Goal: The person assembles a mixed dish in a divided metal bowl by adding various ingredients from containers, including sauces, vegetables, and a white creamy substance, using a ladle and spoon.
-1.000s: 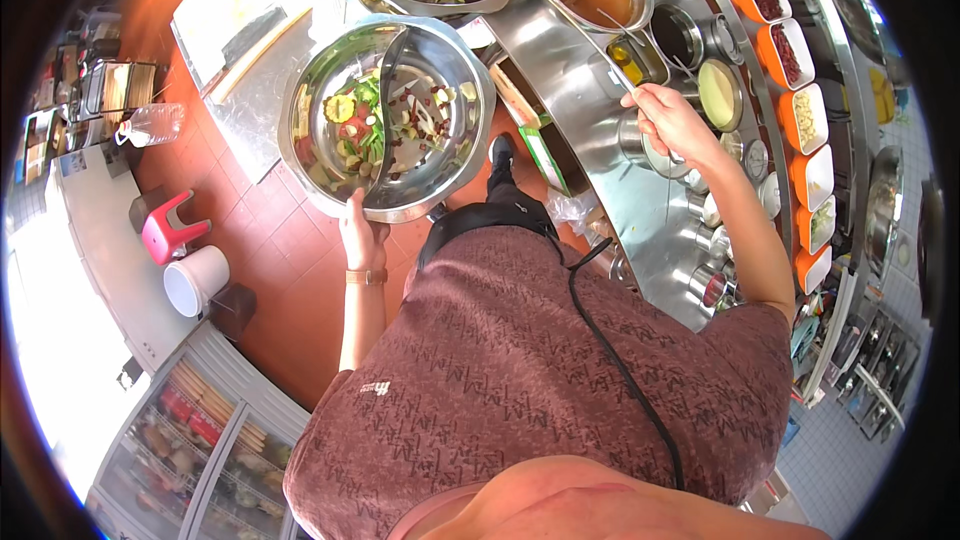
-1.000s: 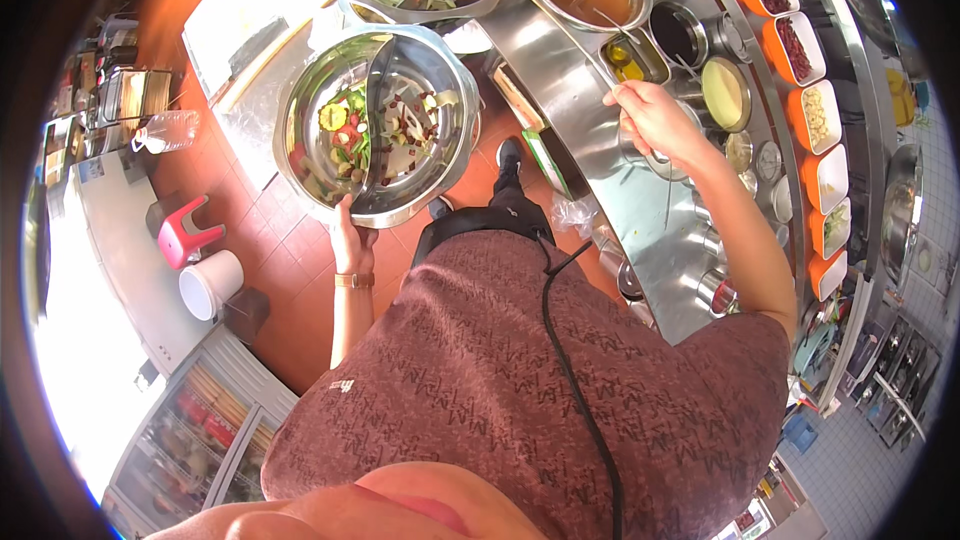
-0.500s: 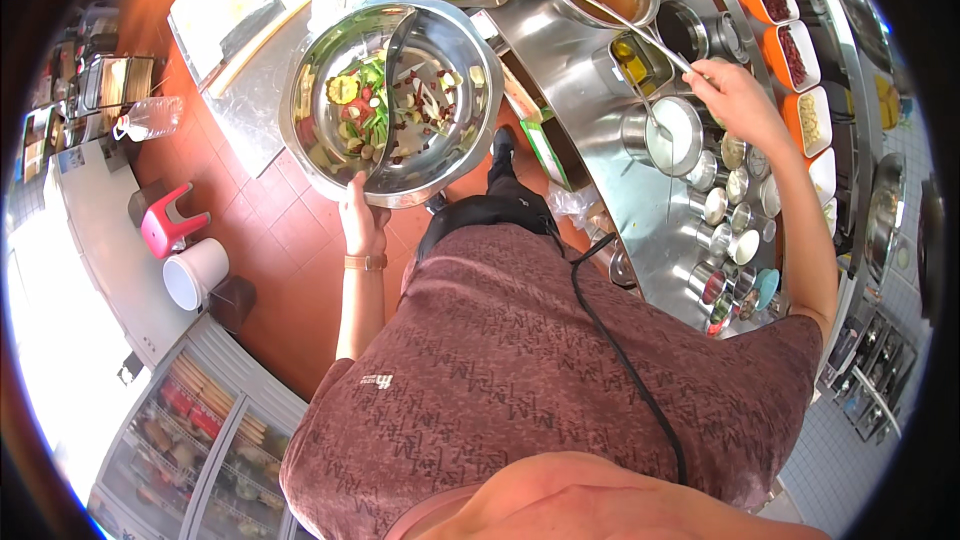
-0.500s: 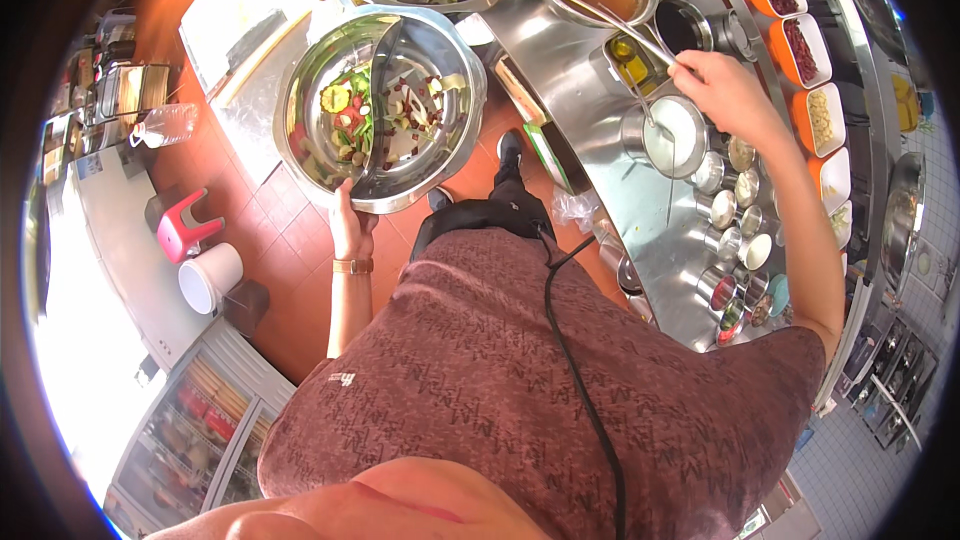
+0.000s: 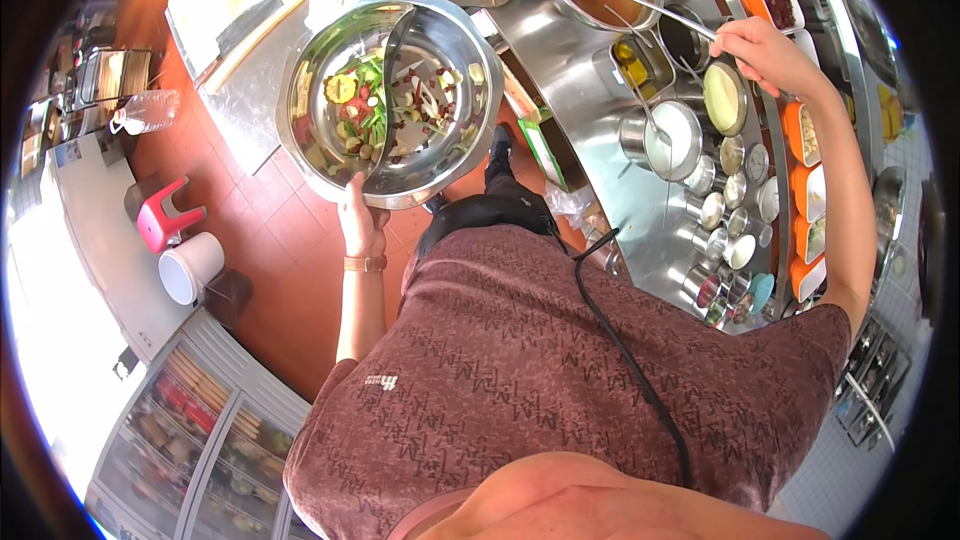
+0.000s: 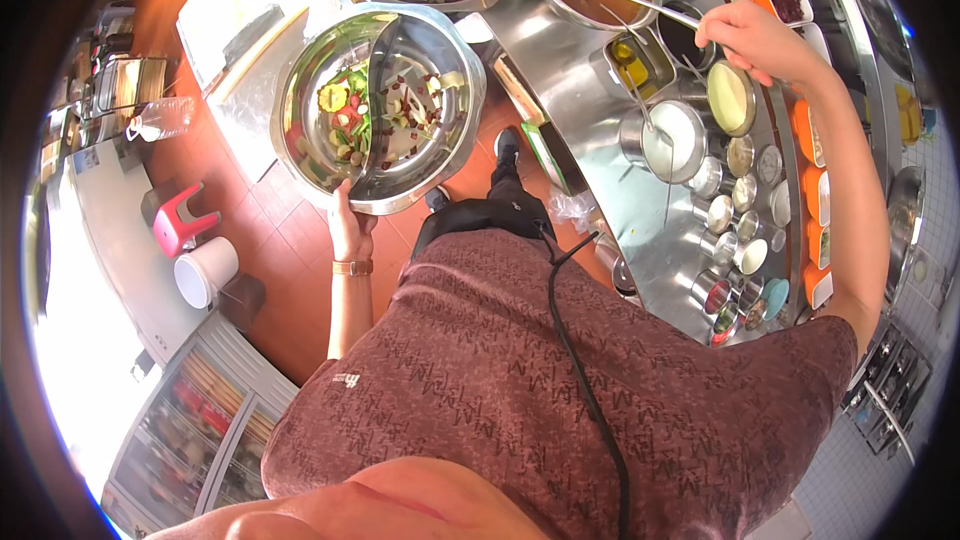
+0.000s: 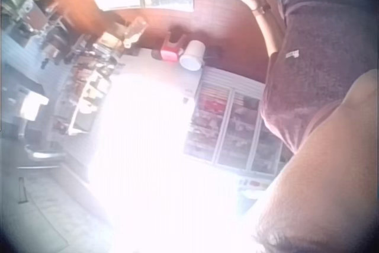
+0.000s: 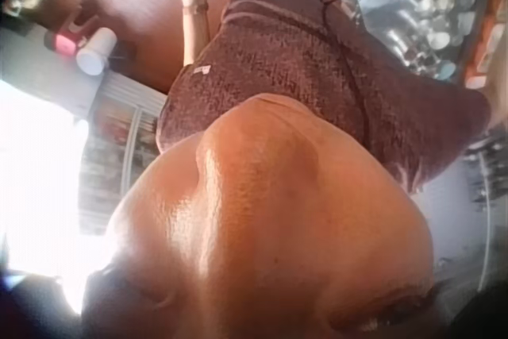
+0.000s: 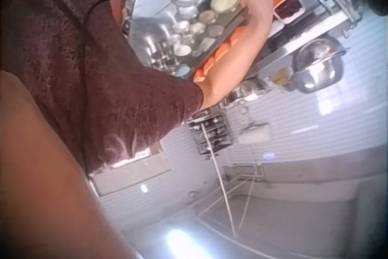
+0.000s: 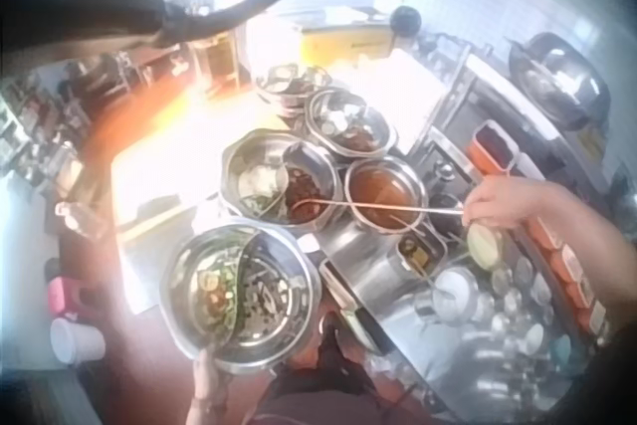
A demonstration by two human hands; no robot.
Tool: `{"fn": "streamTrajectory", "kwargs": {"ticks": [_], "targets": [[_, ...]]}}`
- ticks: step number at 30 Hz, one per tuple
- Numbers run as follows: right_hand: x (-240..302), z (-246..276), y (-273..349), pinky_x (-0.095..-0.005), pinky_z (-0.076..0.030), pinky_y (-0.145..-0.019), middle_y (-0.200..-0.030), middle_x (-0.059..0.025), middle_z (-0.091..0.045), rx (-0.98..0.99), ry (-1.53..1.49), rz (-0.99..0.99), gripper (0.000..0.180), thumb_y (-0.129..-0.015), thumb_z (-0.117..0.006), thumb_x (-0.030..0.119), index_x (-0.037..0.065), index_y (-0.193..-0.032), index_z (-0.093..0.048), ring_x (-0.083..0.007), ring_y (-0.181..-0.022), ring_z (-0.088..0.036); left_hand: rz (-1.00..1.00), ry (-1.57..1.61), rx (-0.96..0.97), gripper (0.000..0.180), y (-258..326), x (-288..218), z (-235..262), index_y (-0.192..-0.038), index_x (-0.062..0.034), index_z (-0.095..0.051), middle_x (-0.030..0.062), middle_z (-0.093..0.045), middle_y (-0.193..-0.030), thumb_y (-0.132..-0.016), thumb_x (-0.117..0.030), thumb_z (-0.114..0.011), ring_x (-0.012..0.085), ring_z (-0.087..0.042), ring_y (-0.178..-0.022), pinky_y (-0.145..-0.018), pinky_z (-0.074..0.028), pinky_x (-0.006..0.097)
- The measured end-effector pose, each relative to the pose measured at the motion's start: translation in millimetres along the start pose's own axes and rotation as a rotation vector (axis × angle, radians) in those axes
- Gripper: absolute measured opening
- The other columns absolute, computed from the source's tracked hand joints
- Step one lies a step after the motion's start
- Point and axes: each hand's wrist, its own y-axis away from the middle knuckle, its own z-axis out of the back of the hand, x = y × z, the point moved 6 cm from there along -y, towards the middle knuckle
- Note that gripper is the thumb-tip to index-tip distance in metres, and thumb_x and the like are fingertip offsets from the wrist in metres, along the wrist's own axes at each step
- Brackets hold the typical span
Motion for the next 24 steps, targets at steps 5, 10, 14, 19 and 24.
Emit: {"fn": "streamTrajectory", "kwargs": {"ticks": [5,10,14,19,24], "targets": [[-31,-14,-9,-0.0238,-0.025,-0.032,-0.054,0.0045,-0.041,0.23,-0.407,-0.102,0.032,-0.105,-0.05,0.029,0.001,-0.1,-0.065,-0.0047,-0.034,-0.034,-0.011,0.015,-0.037,0.016,4,-1,-4,-0.104,-0.0118,-0.06,0.0007,-0.066,-0.083,-0.1,-0.028,-0.061,0.0075,-0.051,-0.052,-0.038,-0.028,0.024],[-58,-44,-9,-0.0231,-0.029,-0.03,-0.054,0.0048,-0.042,0.315,-0.827,-0.114,0.033,-0.109,-0.047,0.029,-0.001,-0.105,-0.062,-0.0049,-0.03,-0.036,0.003,0.013,-0.072,0.016,8,-3,-10,-0.105,-0.0122,-0.06,0.0004,-0.066,-0.083,-0.1,-0.028,-0.061,0.0075,-0.052,-0.051,-0.038,-0.027,0.023],[-71,-61,-5,-0.024,-0.029,-0.032,-0.055,0.0047,-0.042,0.239,-0.881,-0.105,0.033,-0.11,-0.047,0.03,0.0,-0.107,-0.062,-0.0052,-0.031,-0.035,0.001,0.013,-0.076,0.016,7,-2,-8,-0.105,-0.0125,-0.06,0.0002,-0.066,-0.083,-0.1,-0.028,-0.061,0.0077,-0.051,-0.051,-0.038,-0.027,0.023],[-50,-89,-10,-0.0254,-0.031,-0.036,-0.058,0.0034,-0.042,-0.003,-0.64,-0.026,0.031,-0.109,-0.047,0.027,0.001,-0.108,-0.063,-0.0067,-0.038,-0.039,0.005,0.007,-0.076,0.015,13,-8,-11,-0.106,-0.0132,-0.06,-0.0008,-0.066,-0.082,-0.101,-0.028,-0.06,0.0077,-0.051,-0.051,-0.037,-0.026,0.024],[-49,-122,-41,-0.0266,-0.031,-0.038,-0.06,0.0018,-0.046,-0.111,-0.529,0.087,0.026,-0.108,-0.048,0.022,0.001,-0.105,-0.064,-0.0079,-0.037,-0.038,0.002,0.007,-0.11,0.016,16,-13,-18,-0.105,-0.0128,-0.06,-0.0007,-0.066,-0.081,-0.101,-0.028,-0.06,0.0076,-0.05,-0.05,-0.037,-0.026,0.024]]}}
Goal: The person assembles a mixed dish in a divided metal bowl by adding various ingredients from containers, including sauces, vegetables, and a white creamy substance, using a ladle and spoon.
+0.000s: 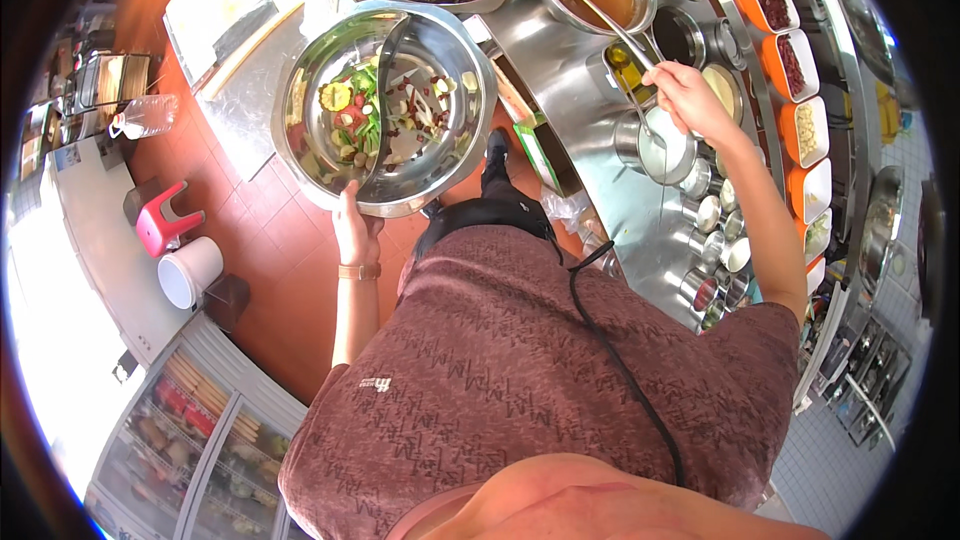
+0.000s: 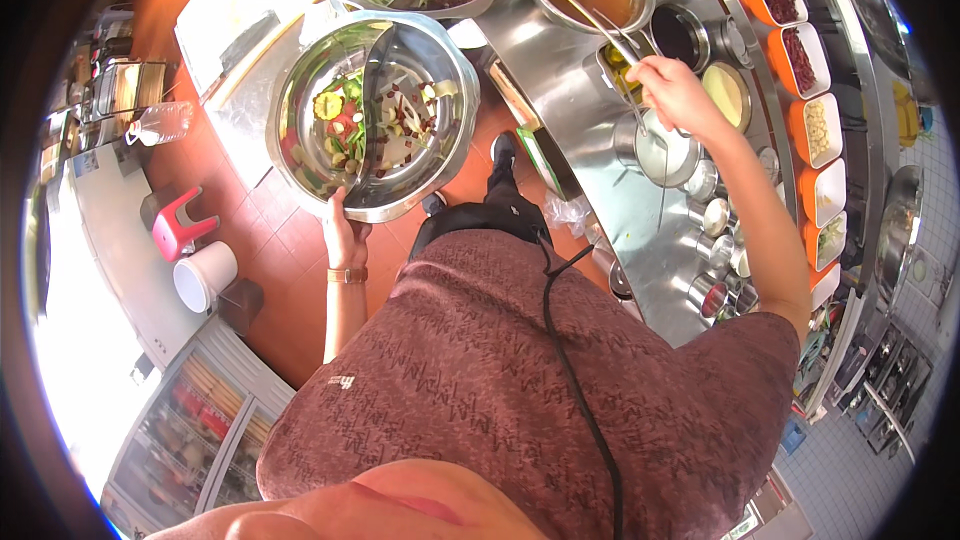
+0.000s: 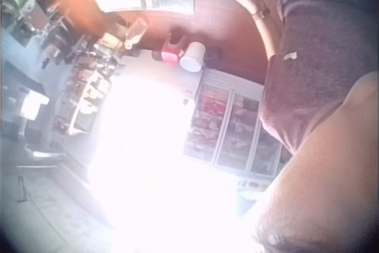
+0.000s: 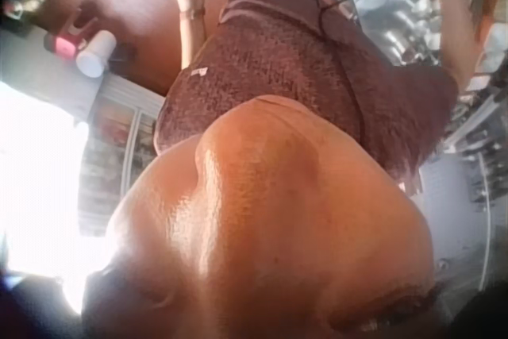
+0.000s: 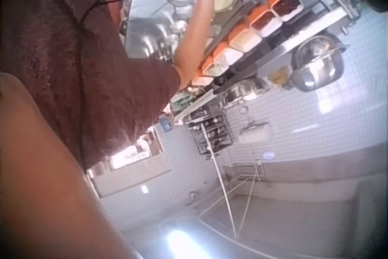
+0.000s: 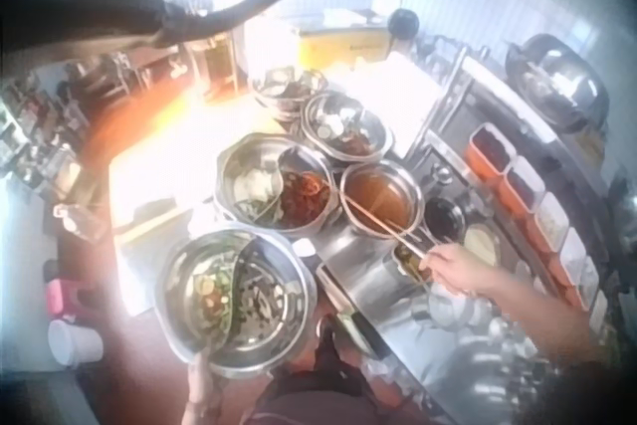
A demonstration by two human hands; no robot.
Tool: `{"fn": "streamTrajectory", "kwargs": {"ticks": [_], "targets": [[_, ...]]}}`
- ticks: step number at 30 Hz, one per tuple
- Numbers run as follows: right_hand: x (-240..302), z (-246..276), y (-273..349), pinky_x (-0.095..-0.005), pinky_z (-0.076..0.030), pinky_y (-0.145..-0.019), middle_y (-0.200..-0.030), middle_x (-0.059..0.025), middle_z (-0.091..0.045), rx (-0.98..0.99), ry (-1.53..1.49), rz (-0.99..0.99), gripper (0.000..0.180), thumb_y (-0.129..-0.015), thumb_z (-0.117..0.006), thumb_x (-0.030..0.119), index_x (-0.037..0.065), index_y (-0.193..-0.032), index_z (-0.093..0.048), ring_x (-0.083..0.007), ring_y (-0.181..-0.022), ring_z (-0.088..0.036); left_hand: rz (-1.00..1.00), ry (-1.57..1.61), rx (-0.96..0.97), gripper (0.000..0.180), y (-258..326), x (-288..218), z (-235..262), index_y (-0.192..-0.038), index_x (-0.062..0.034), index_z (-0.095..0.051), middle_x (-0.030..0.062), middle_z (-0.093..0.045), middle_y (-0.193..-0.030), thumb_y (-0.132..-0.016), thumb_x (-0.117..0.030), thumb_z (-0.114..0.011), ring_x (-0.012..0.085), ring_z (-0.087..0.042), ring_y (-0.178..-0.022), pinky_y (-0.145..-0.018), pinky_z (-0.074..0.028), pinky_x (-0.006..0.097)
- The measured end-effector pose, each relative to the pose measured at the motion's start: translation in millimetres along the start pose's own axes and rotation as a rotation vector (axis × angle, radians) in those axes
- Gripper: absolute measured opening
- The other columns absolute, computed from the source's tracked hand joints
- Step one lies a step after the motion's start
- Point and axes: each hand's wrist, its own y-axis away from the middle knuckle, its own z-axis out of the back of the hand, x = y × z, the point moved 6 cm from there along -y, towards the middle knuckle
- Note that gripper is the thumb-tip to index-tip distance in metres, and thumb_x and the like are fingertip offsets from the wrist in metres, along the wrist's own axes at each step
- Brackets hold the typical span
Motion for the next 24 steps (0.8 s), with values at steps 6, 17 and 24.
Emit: {"fn": "streamTrajectory", "kwargs": {"ticks": [6,17,24], "targets": [[7,-16,-4,-0.0253,-0.03,-0.04,-0.061,0.0026,-0.045,-0.012,-0.181,-0.091,0.028,-0.109,-0.048,0.024,0.002,-0.105,-0.065,-0.0069,-0.039,-0.036,-0.011,-0.032,0.067,0.017,-4,0,6,-0.103,-0.0121,-0.06,-0.0005,-0.065,-0.08,-0.101,-0.029,-0.06,0.0074,-0.05,-0.049,-0.037,-0.026,0.024],[-1,-8,-2,-0.0251,-0.031,-0.039,-0.061,0.0032,-0.043,0.053,-0.262,-0.133,0.031,-0.111,-0.048,0.028,0.001,-0.106,-0.064,-0.0067,-0.039,-0.036,-0.007,-0.022,0.058,0.017,-5,2,8,-0.102,-0.012,-0.06,-0.0002,-0.065,-0.078,-0.102,-0.029,-0.061,0.0076,-0.048,-0.047,-0.036,-0.026,0.023],[-4,-16,8,-0.025,-0.033,-0.039,-0.06,0.0032,-0.043,0.066,-0.207,-0.155,0.033,-0.111,-0.045,0.028,0.0,-0.107,-0.062,-0.0069,-0.038,-0.038,-0.01,-0.027,0.069,0.016,-6,1,8,-0.103,-0.0123,-0.061,-0.0008,-0.066,-0.079,-0.101,-0.028,-0.061,0.0076,-0.048,-0.047,-0.036,-0.025,0.024]]}}
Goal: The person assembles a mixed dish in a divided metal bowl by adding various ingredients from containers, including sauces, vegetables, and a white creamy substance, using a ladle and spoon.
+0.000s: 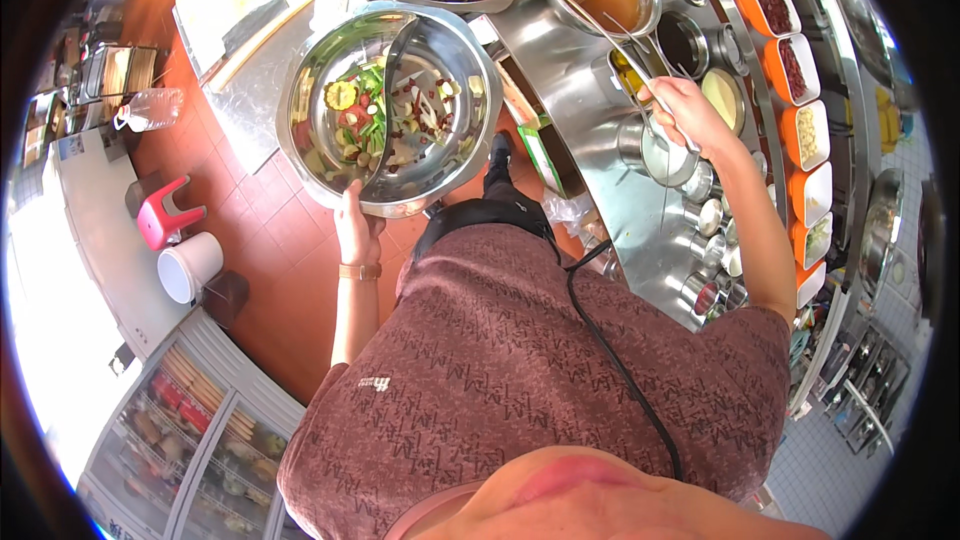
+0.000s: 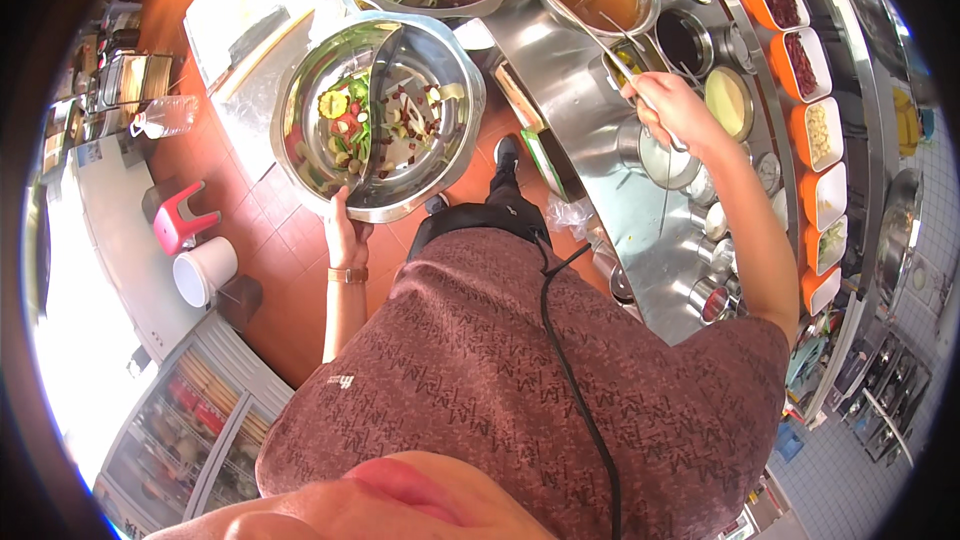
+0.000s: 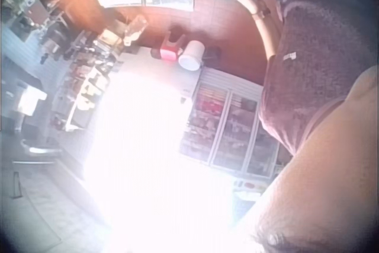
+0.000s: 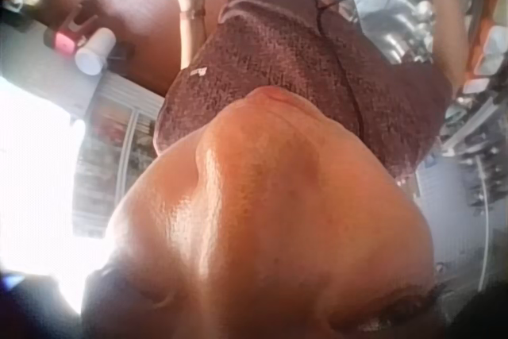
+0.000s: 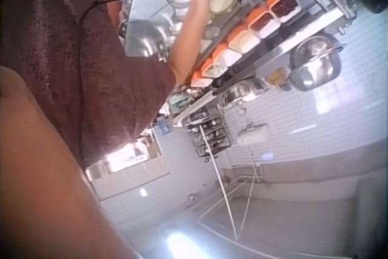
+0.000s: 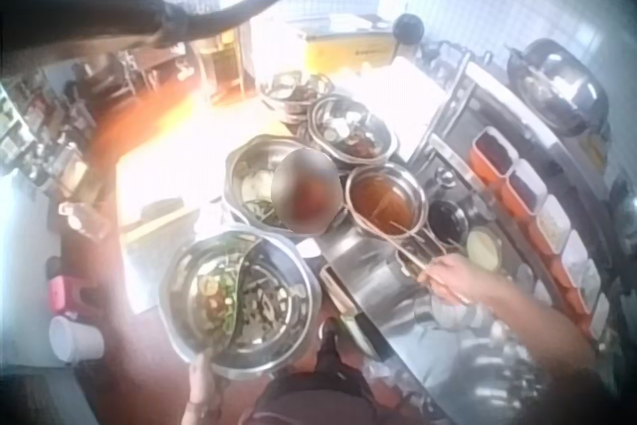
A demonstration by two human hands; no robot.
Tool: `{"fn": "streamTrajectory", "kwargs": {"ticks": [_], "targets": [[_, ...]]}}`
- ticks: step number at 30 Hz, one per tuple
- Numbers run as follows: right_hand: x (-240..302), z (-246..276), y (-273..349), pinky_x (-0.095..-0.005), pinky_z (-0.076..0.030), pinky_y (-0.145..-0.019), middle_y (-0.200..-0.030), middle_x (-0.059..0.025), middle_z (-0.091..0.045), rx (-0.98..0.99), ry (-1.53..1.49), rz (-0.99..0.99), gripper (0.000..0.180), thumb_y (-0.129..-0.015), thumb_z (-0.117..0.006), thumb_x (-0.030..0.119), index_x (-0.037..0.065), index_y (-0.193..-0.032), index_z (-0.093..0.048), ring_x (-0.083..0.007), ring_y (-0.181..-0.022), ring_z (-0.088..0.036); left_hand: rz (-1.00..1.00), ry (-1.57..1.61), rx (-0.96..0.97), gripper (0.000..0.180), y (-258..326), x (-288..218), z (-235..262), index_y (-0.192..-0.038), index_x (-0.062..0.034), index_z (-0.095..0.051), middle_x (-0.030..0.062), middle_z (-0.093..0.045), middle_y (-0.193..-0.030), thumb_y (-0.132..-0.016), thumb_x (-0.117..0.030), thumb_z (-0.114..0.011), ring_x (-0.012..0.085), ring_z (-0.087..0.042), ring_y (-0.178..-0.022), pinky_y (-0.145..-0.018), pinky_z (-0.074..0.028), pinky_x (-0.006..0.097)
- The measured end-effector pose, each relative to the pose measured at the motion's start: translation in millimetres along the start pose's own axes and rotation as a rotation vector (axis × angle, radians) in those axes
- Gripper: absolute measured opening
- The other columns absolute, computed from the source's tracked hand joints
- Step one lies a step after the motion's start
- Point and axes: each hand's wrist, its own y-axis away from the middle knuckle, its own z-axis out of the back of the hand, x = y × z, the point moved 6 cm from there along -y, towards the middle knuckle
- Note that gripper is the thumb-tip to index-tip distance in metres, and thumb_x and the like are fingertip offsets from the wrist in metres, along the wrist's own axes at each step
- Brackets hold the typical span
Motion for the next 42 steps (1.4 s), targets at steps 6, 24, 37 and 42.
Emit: {"fn": "streamTrajectory", "kwargs": {"ticks": [6,24,37,42], "targets": [[-3,-7,-6,-0.0229,-0.029,-0.037,-0.059,0.0089,-0.041,0.212,-0.555,-0.108,0.031,-0.11,-0.047,0.031,0.005,-0.104,-0.062,-0.0031,-0.036,-0.032,0.02,-0.011,-0.017,0.016,0,0,2,-0.105,-0.0133,-0.061,-0.0016,-0.066,-0.081,-0.101,-0.029,-0.061,0.0071,-0.049,-0.049,-0.037,-0.024,0.024],[-35,-27,66,-0.0258,-0.028,-0.033,-0.052,0.0061,-0.04,0.145,-0.614,0.002,0.034,-0.111,-0.042,0.033,0.004,-0.11,-0.06,-0.0073,-0.03,-0.033,-0.023,-0.007,0.055,0.015,2,-7,-4,-0.106,-0.0141,-0.058,-0.0016,-0.062,-0.079,-0.102,-0.028,-0.061,0.0064,-0.046,-0.047,-0.037,-0.024,0.024],[-137,-108,185,-0.0222,-0.03,-0.039,-0.056,0.0032,-0.044,0.012,-0.042,0.129,0.025,-0.11,-0.046,0.02,0.0,-0.113,-0.06,-0.0075,-0.038,-0.038,-0.076,0.066,0.028,0.019,-12,0,13,-0.097,-0.0127,-0.06,-0.0016,-0.059,-0.071,-0.102,-0.031,-0.061,0.0085,-0.044,-0.047,-0.039,-0.025,0.025],[-134,-142,183,-0.0333,-0.042,-0.048,-0.058,-0.0061,-0.058,-0.207,0.675,0.469,0.012,-0.103,-0.062,0.016,0.006,-0.108,-0.067,-0.0204,-0.046,-0.058,-0.124,0.096,0.065,0.018,-18,-13,32,-0.099,-0.0121,-0.06,-0.0008,-0.06,-0.072,-0.102,-0.03,-0.06,0.0087,-0.045,-0.047,-0.039,-0.026,0.024]]}}
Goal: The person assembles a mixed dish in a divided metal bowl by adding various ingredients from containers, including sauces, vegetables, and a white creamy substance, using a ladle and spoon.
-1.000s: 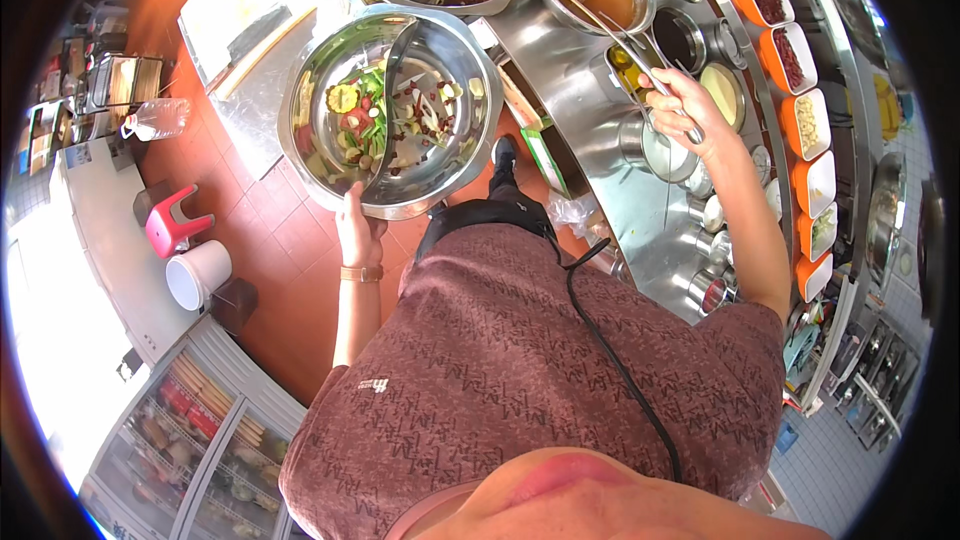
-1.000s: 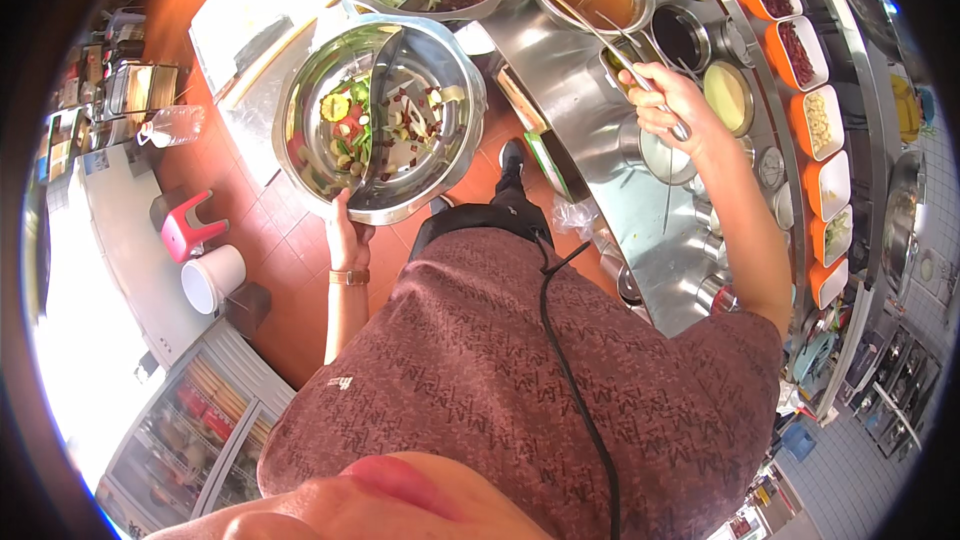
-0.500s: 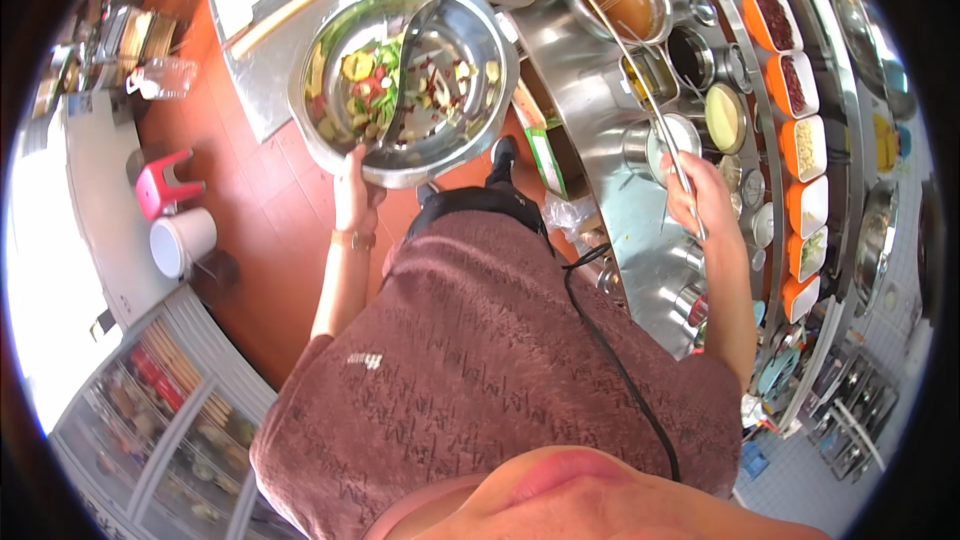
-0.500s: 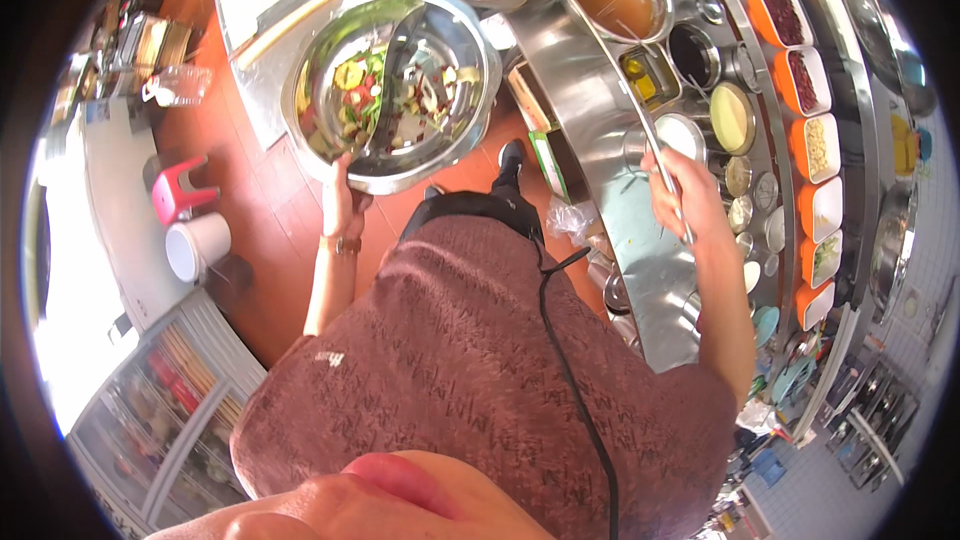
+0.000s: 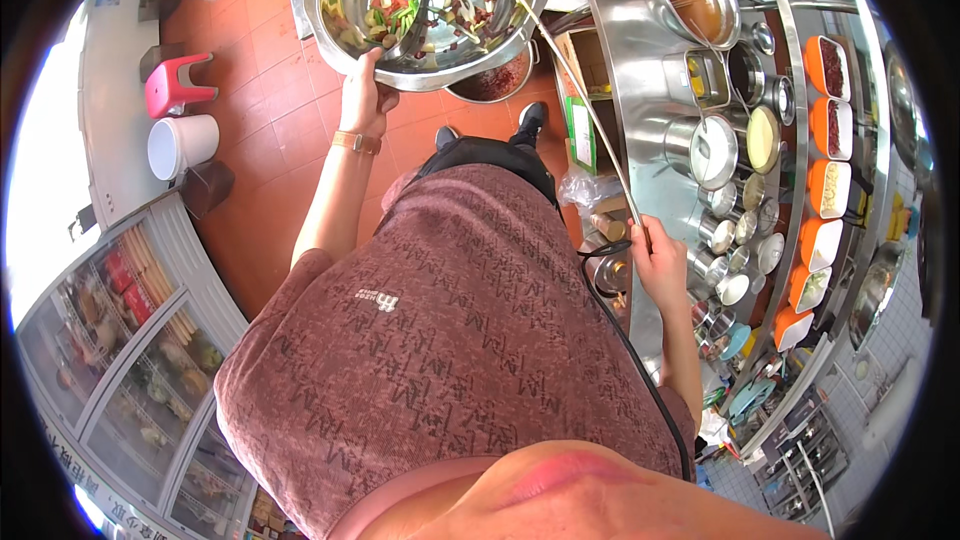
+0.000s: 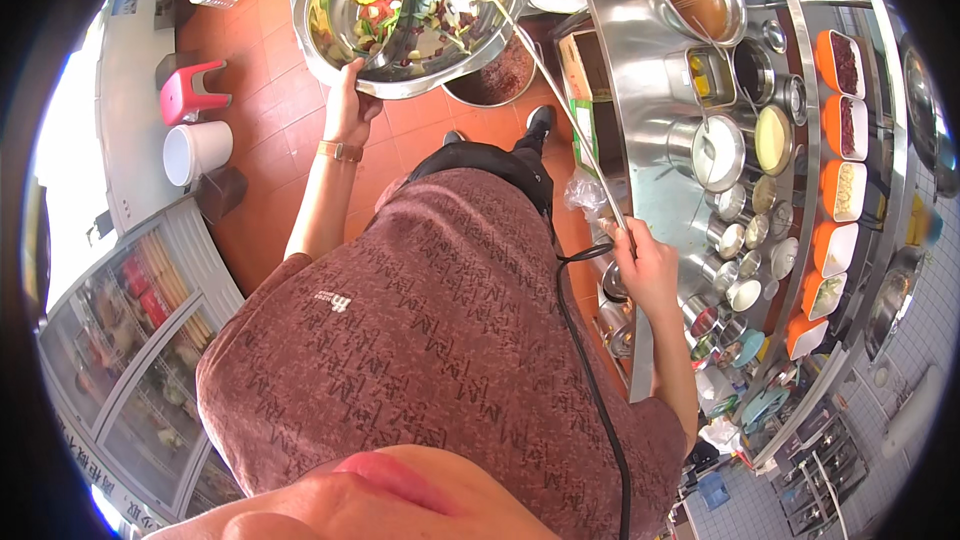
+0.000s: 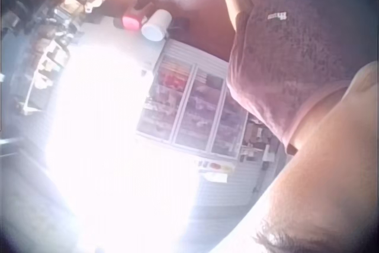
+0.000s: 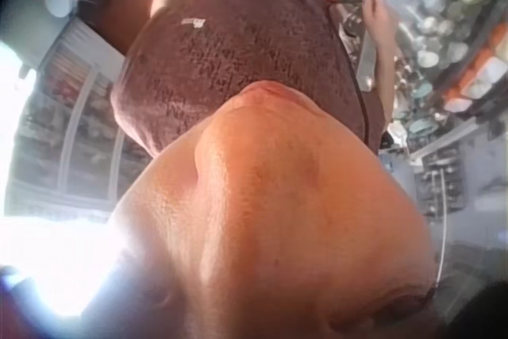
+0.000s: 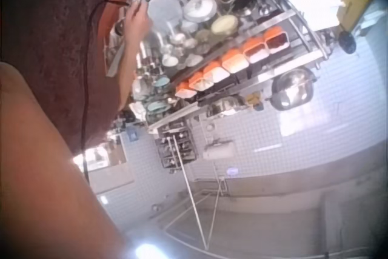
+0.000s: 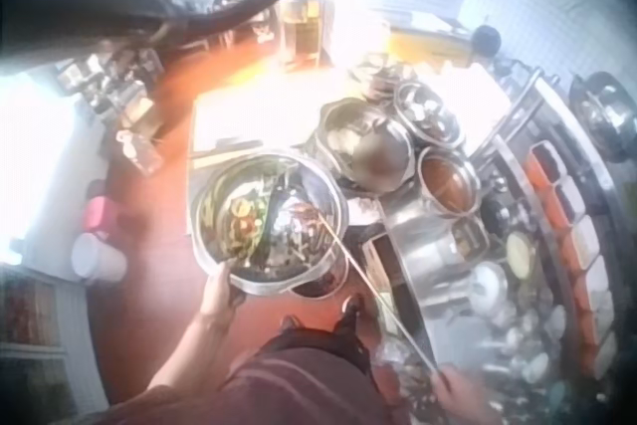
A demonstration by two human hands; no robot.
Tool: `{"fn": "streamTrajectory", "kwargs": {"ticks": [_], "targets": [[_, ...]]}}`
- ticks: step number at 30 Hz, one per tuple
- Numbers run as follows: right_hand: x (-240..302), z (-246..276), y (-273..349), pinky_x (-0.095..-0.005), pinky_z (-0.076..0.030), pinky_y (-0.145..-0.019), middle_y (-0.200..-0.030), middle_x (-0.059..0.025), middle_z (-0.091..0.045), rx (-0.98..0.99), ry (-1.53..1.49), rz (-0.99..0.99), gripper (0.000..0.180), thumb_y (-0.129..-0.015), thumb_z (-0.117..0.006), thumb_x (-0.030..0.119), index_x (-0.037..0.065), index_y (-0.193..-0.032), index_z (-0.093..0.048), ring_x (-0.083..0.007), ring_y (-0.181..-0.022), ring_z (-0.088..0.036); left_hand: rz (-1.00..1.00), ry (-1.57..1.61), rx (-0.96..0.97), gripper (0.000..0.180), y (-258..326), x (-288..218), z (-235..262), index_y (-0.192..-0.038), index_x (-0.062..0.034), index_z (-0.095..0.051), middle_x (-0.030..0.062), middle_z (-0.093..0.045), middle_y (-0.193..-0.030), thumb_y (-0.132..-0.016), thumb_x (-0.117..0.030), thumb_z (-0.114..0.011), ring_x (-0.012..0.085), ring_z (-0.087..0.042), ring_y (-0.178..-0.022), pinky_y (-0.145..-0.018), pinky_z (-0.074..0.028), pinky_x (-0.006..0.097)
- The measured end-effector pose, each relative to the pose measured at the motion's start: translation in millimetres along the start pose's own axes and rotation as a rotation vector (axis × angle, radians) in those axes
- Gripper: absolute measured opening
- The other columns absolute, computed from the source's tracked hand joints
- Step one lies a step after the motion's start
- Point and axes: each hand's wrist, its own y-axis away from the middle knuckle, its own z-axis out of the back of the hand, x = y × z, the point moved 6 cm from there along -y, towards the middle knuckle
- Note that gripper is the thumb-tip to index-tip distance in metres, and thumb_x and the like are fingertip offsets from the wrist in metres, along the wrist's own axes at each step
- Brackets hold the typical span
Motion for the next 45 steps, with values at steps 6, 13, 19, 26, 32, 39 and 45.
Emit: {"fn": "streamTrajectory", "kwargs": {"ticks": [6,13,19,26,32,39,45], "targets": [[10,-8,6,-0.0369,-0.044,-0.049,-0.059,-0.0084,-0.057,-0.012,0.076,0.112,0.012,-0.1,-0.065,0.014,0.004,-0.107,-0.067,-0.0243,-0.048,-0.059,-0.016,-0.022,-0.052,0.021,7,-5,19,-0.1,-0.0084,-0.059,0.0019,-0.061,-0.072,-0.101,-0.03,-0.062,0.0096,-0.048,-0.048,-0.038,-0.027,0.025],[1,-29,11,-0.0254,-0.032,-0.04,-0.057,0.0005,-0.046,0.393,-0.792,-0.382,0.027,-0.111,-0.048,0.021,0.0,-0.109,-0.063,-0.0085,-0.038,-0.043,-0.029,-0.03,-0.064,0.022,12,2,39,-0.1,-0.0087,-0.06,0.0018,-0.061,-0.072,-0.101,-0.03,-0.062,0.0097,-0.048,-0.048,-0.037,-0.027,0.025],[5,-30,15,-0.0253,-0.029,-0.034,-0.054,0.001,-0.041,0.4,-1.095,-0.39,0.035,-0.111,-0.042,0.028,-0.002,-0.106,-0.06,-0.01,-0.032,-0.033,-0.007,-0.024,-0.064,0.02,6,6,51,-0.098,-0.0113,-0.059,-0.0004,-0.06,-0.072,-0.101,-0.03,-0.062,0.0094,-0.047,-0.047,-0.038,-0.025,0.025],[-30,-16,15,-0.0256,-0.028,-0.032,-0.05,0.0031,-0.039,0.385,-1.392,-0.472,0.036,-0.111,-0.039,0.029,0.0,-0.104,-0.06,-0.0086,-0.031,-0.036,0.035,0.023,-0.096,0.018,0,22,71,-0.106,-0.0141,-0.06,-0.001,-0.066,-0.083,-0.1,-0.031,-0.062,0.0081,-0.053,-0.053,-0.038,-0.025,0.024],[-94,-67,-26,-0.0263,-0.027,-0.034,-0.052,0.0035,-0.041,0.397,-0.968,-0.644,0.035,-0.109,-0.044,0.03,0.004,-0.098,-0.064,-0.0084,-0.033,-0.036,-0.02,0.02,-0.155,0.024,23,19,83,-0.109,-0.0092,-0.062,0.0023,-0.07,-0.088,-0.102,-0.032,-0.058,0.01,-0.053,-0.053,-0.038,-0.029,0.025],[-204,-296,-199,-0.0304,-0.037,-0.042,-0.061,-0.0013,-0.052,0.556,-0.795,-0.631,0.037,-0.111,-0.048,0.032,0.0,-0.101,-0.063,-0.0135,-0.041,-0.045,0.013,0.009,-0.448,0.04,72,34,87,-0.131,-0.0071,-0.058,0.0086,-0.07,-0.119,-0.103,-0.035,-0.06,0.0169,-0.066,-0.091,-0.069,-0.051,0.034],[-272,-480,-355,-0.0382,-0.046,-0.051,-0.069,-0.0097,-0.065,0.794,0.169,-0.07,0.027,-0.089,-0.061,0.03,0.007,-0.08,-0.073,-0.0232,-0.055,-0.06,0.07,-0.024,-0.431,0.056,117,39,60,-0.151,-0.0114,-0.047,0.0073,-0.058,-0.147,-0.106,-0.045,-0.052,0.0247,-0.059,-0.132,-0.107,-0.052,0.042]]}}
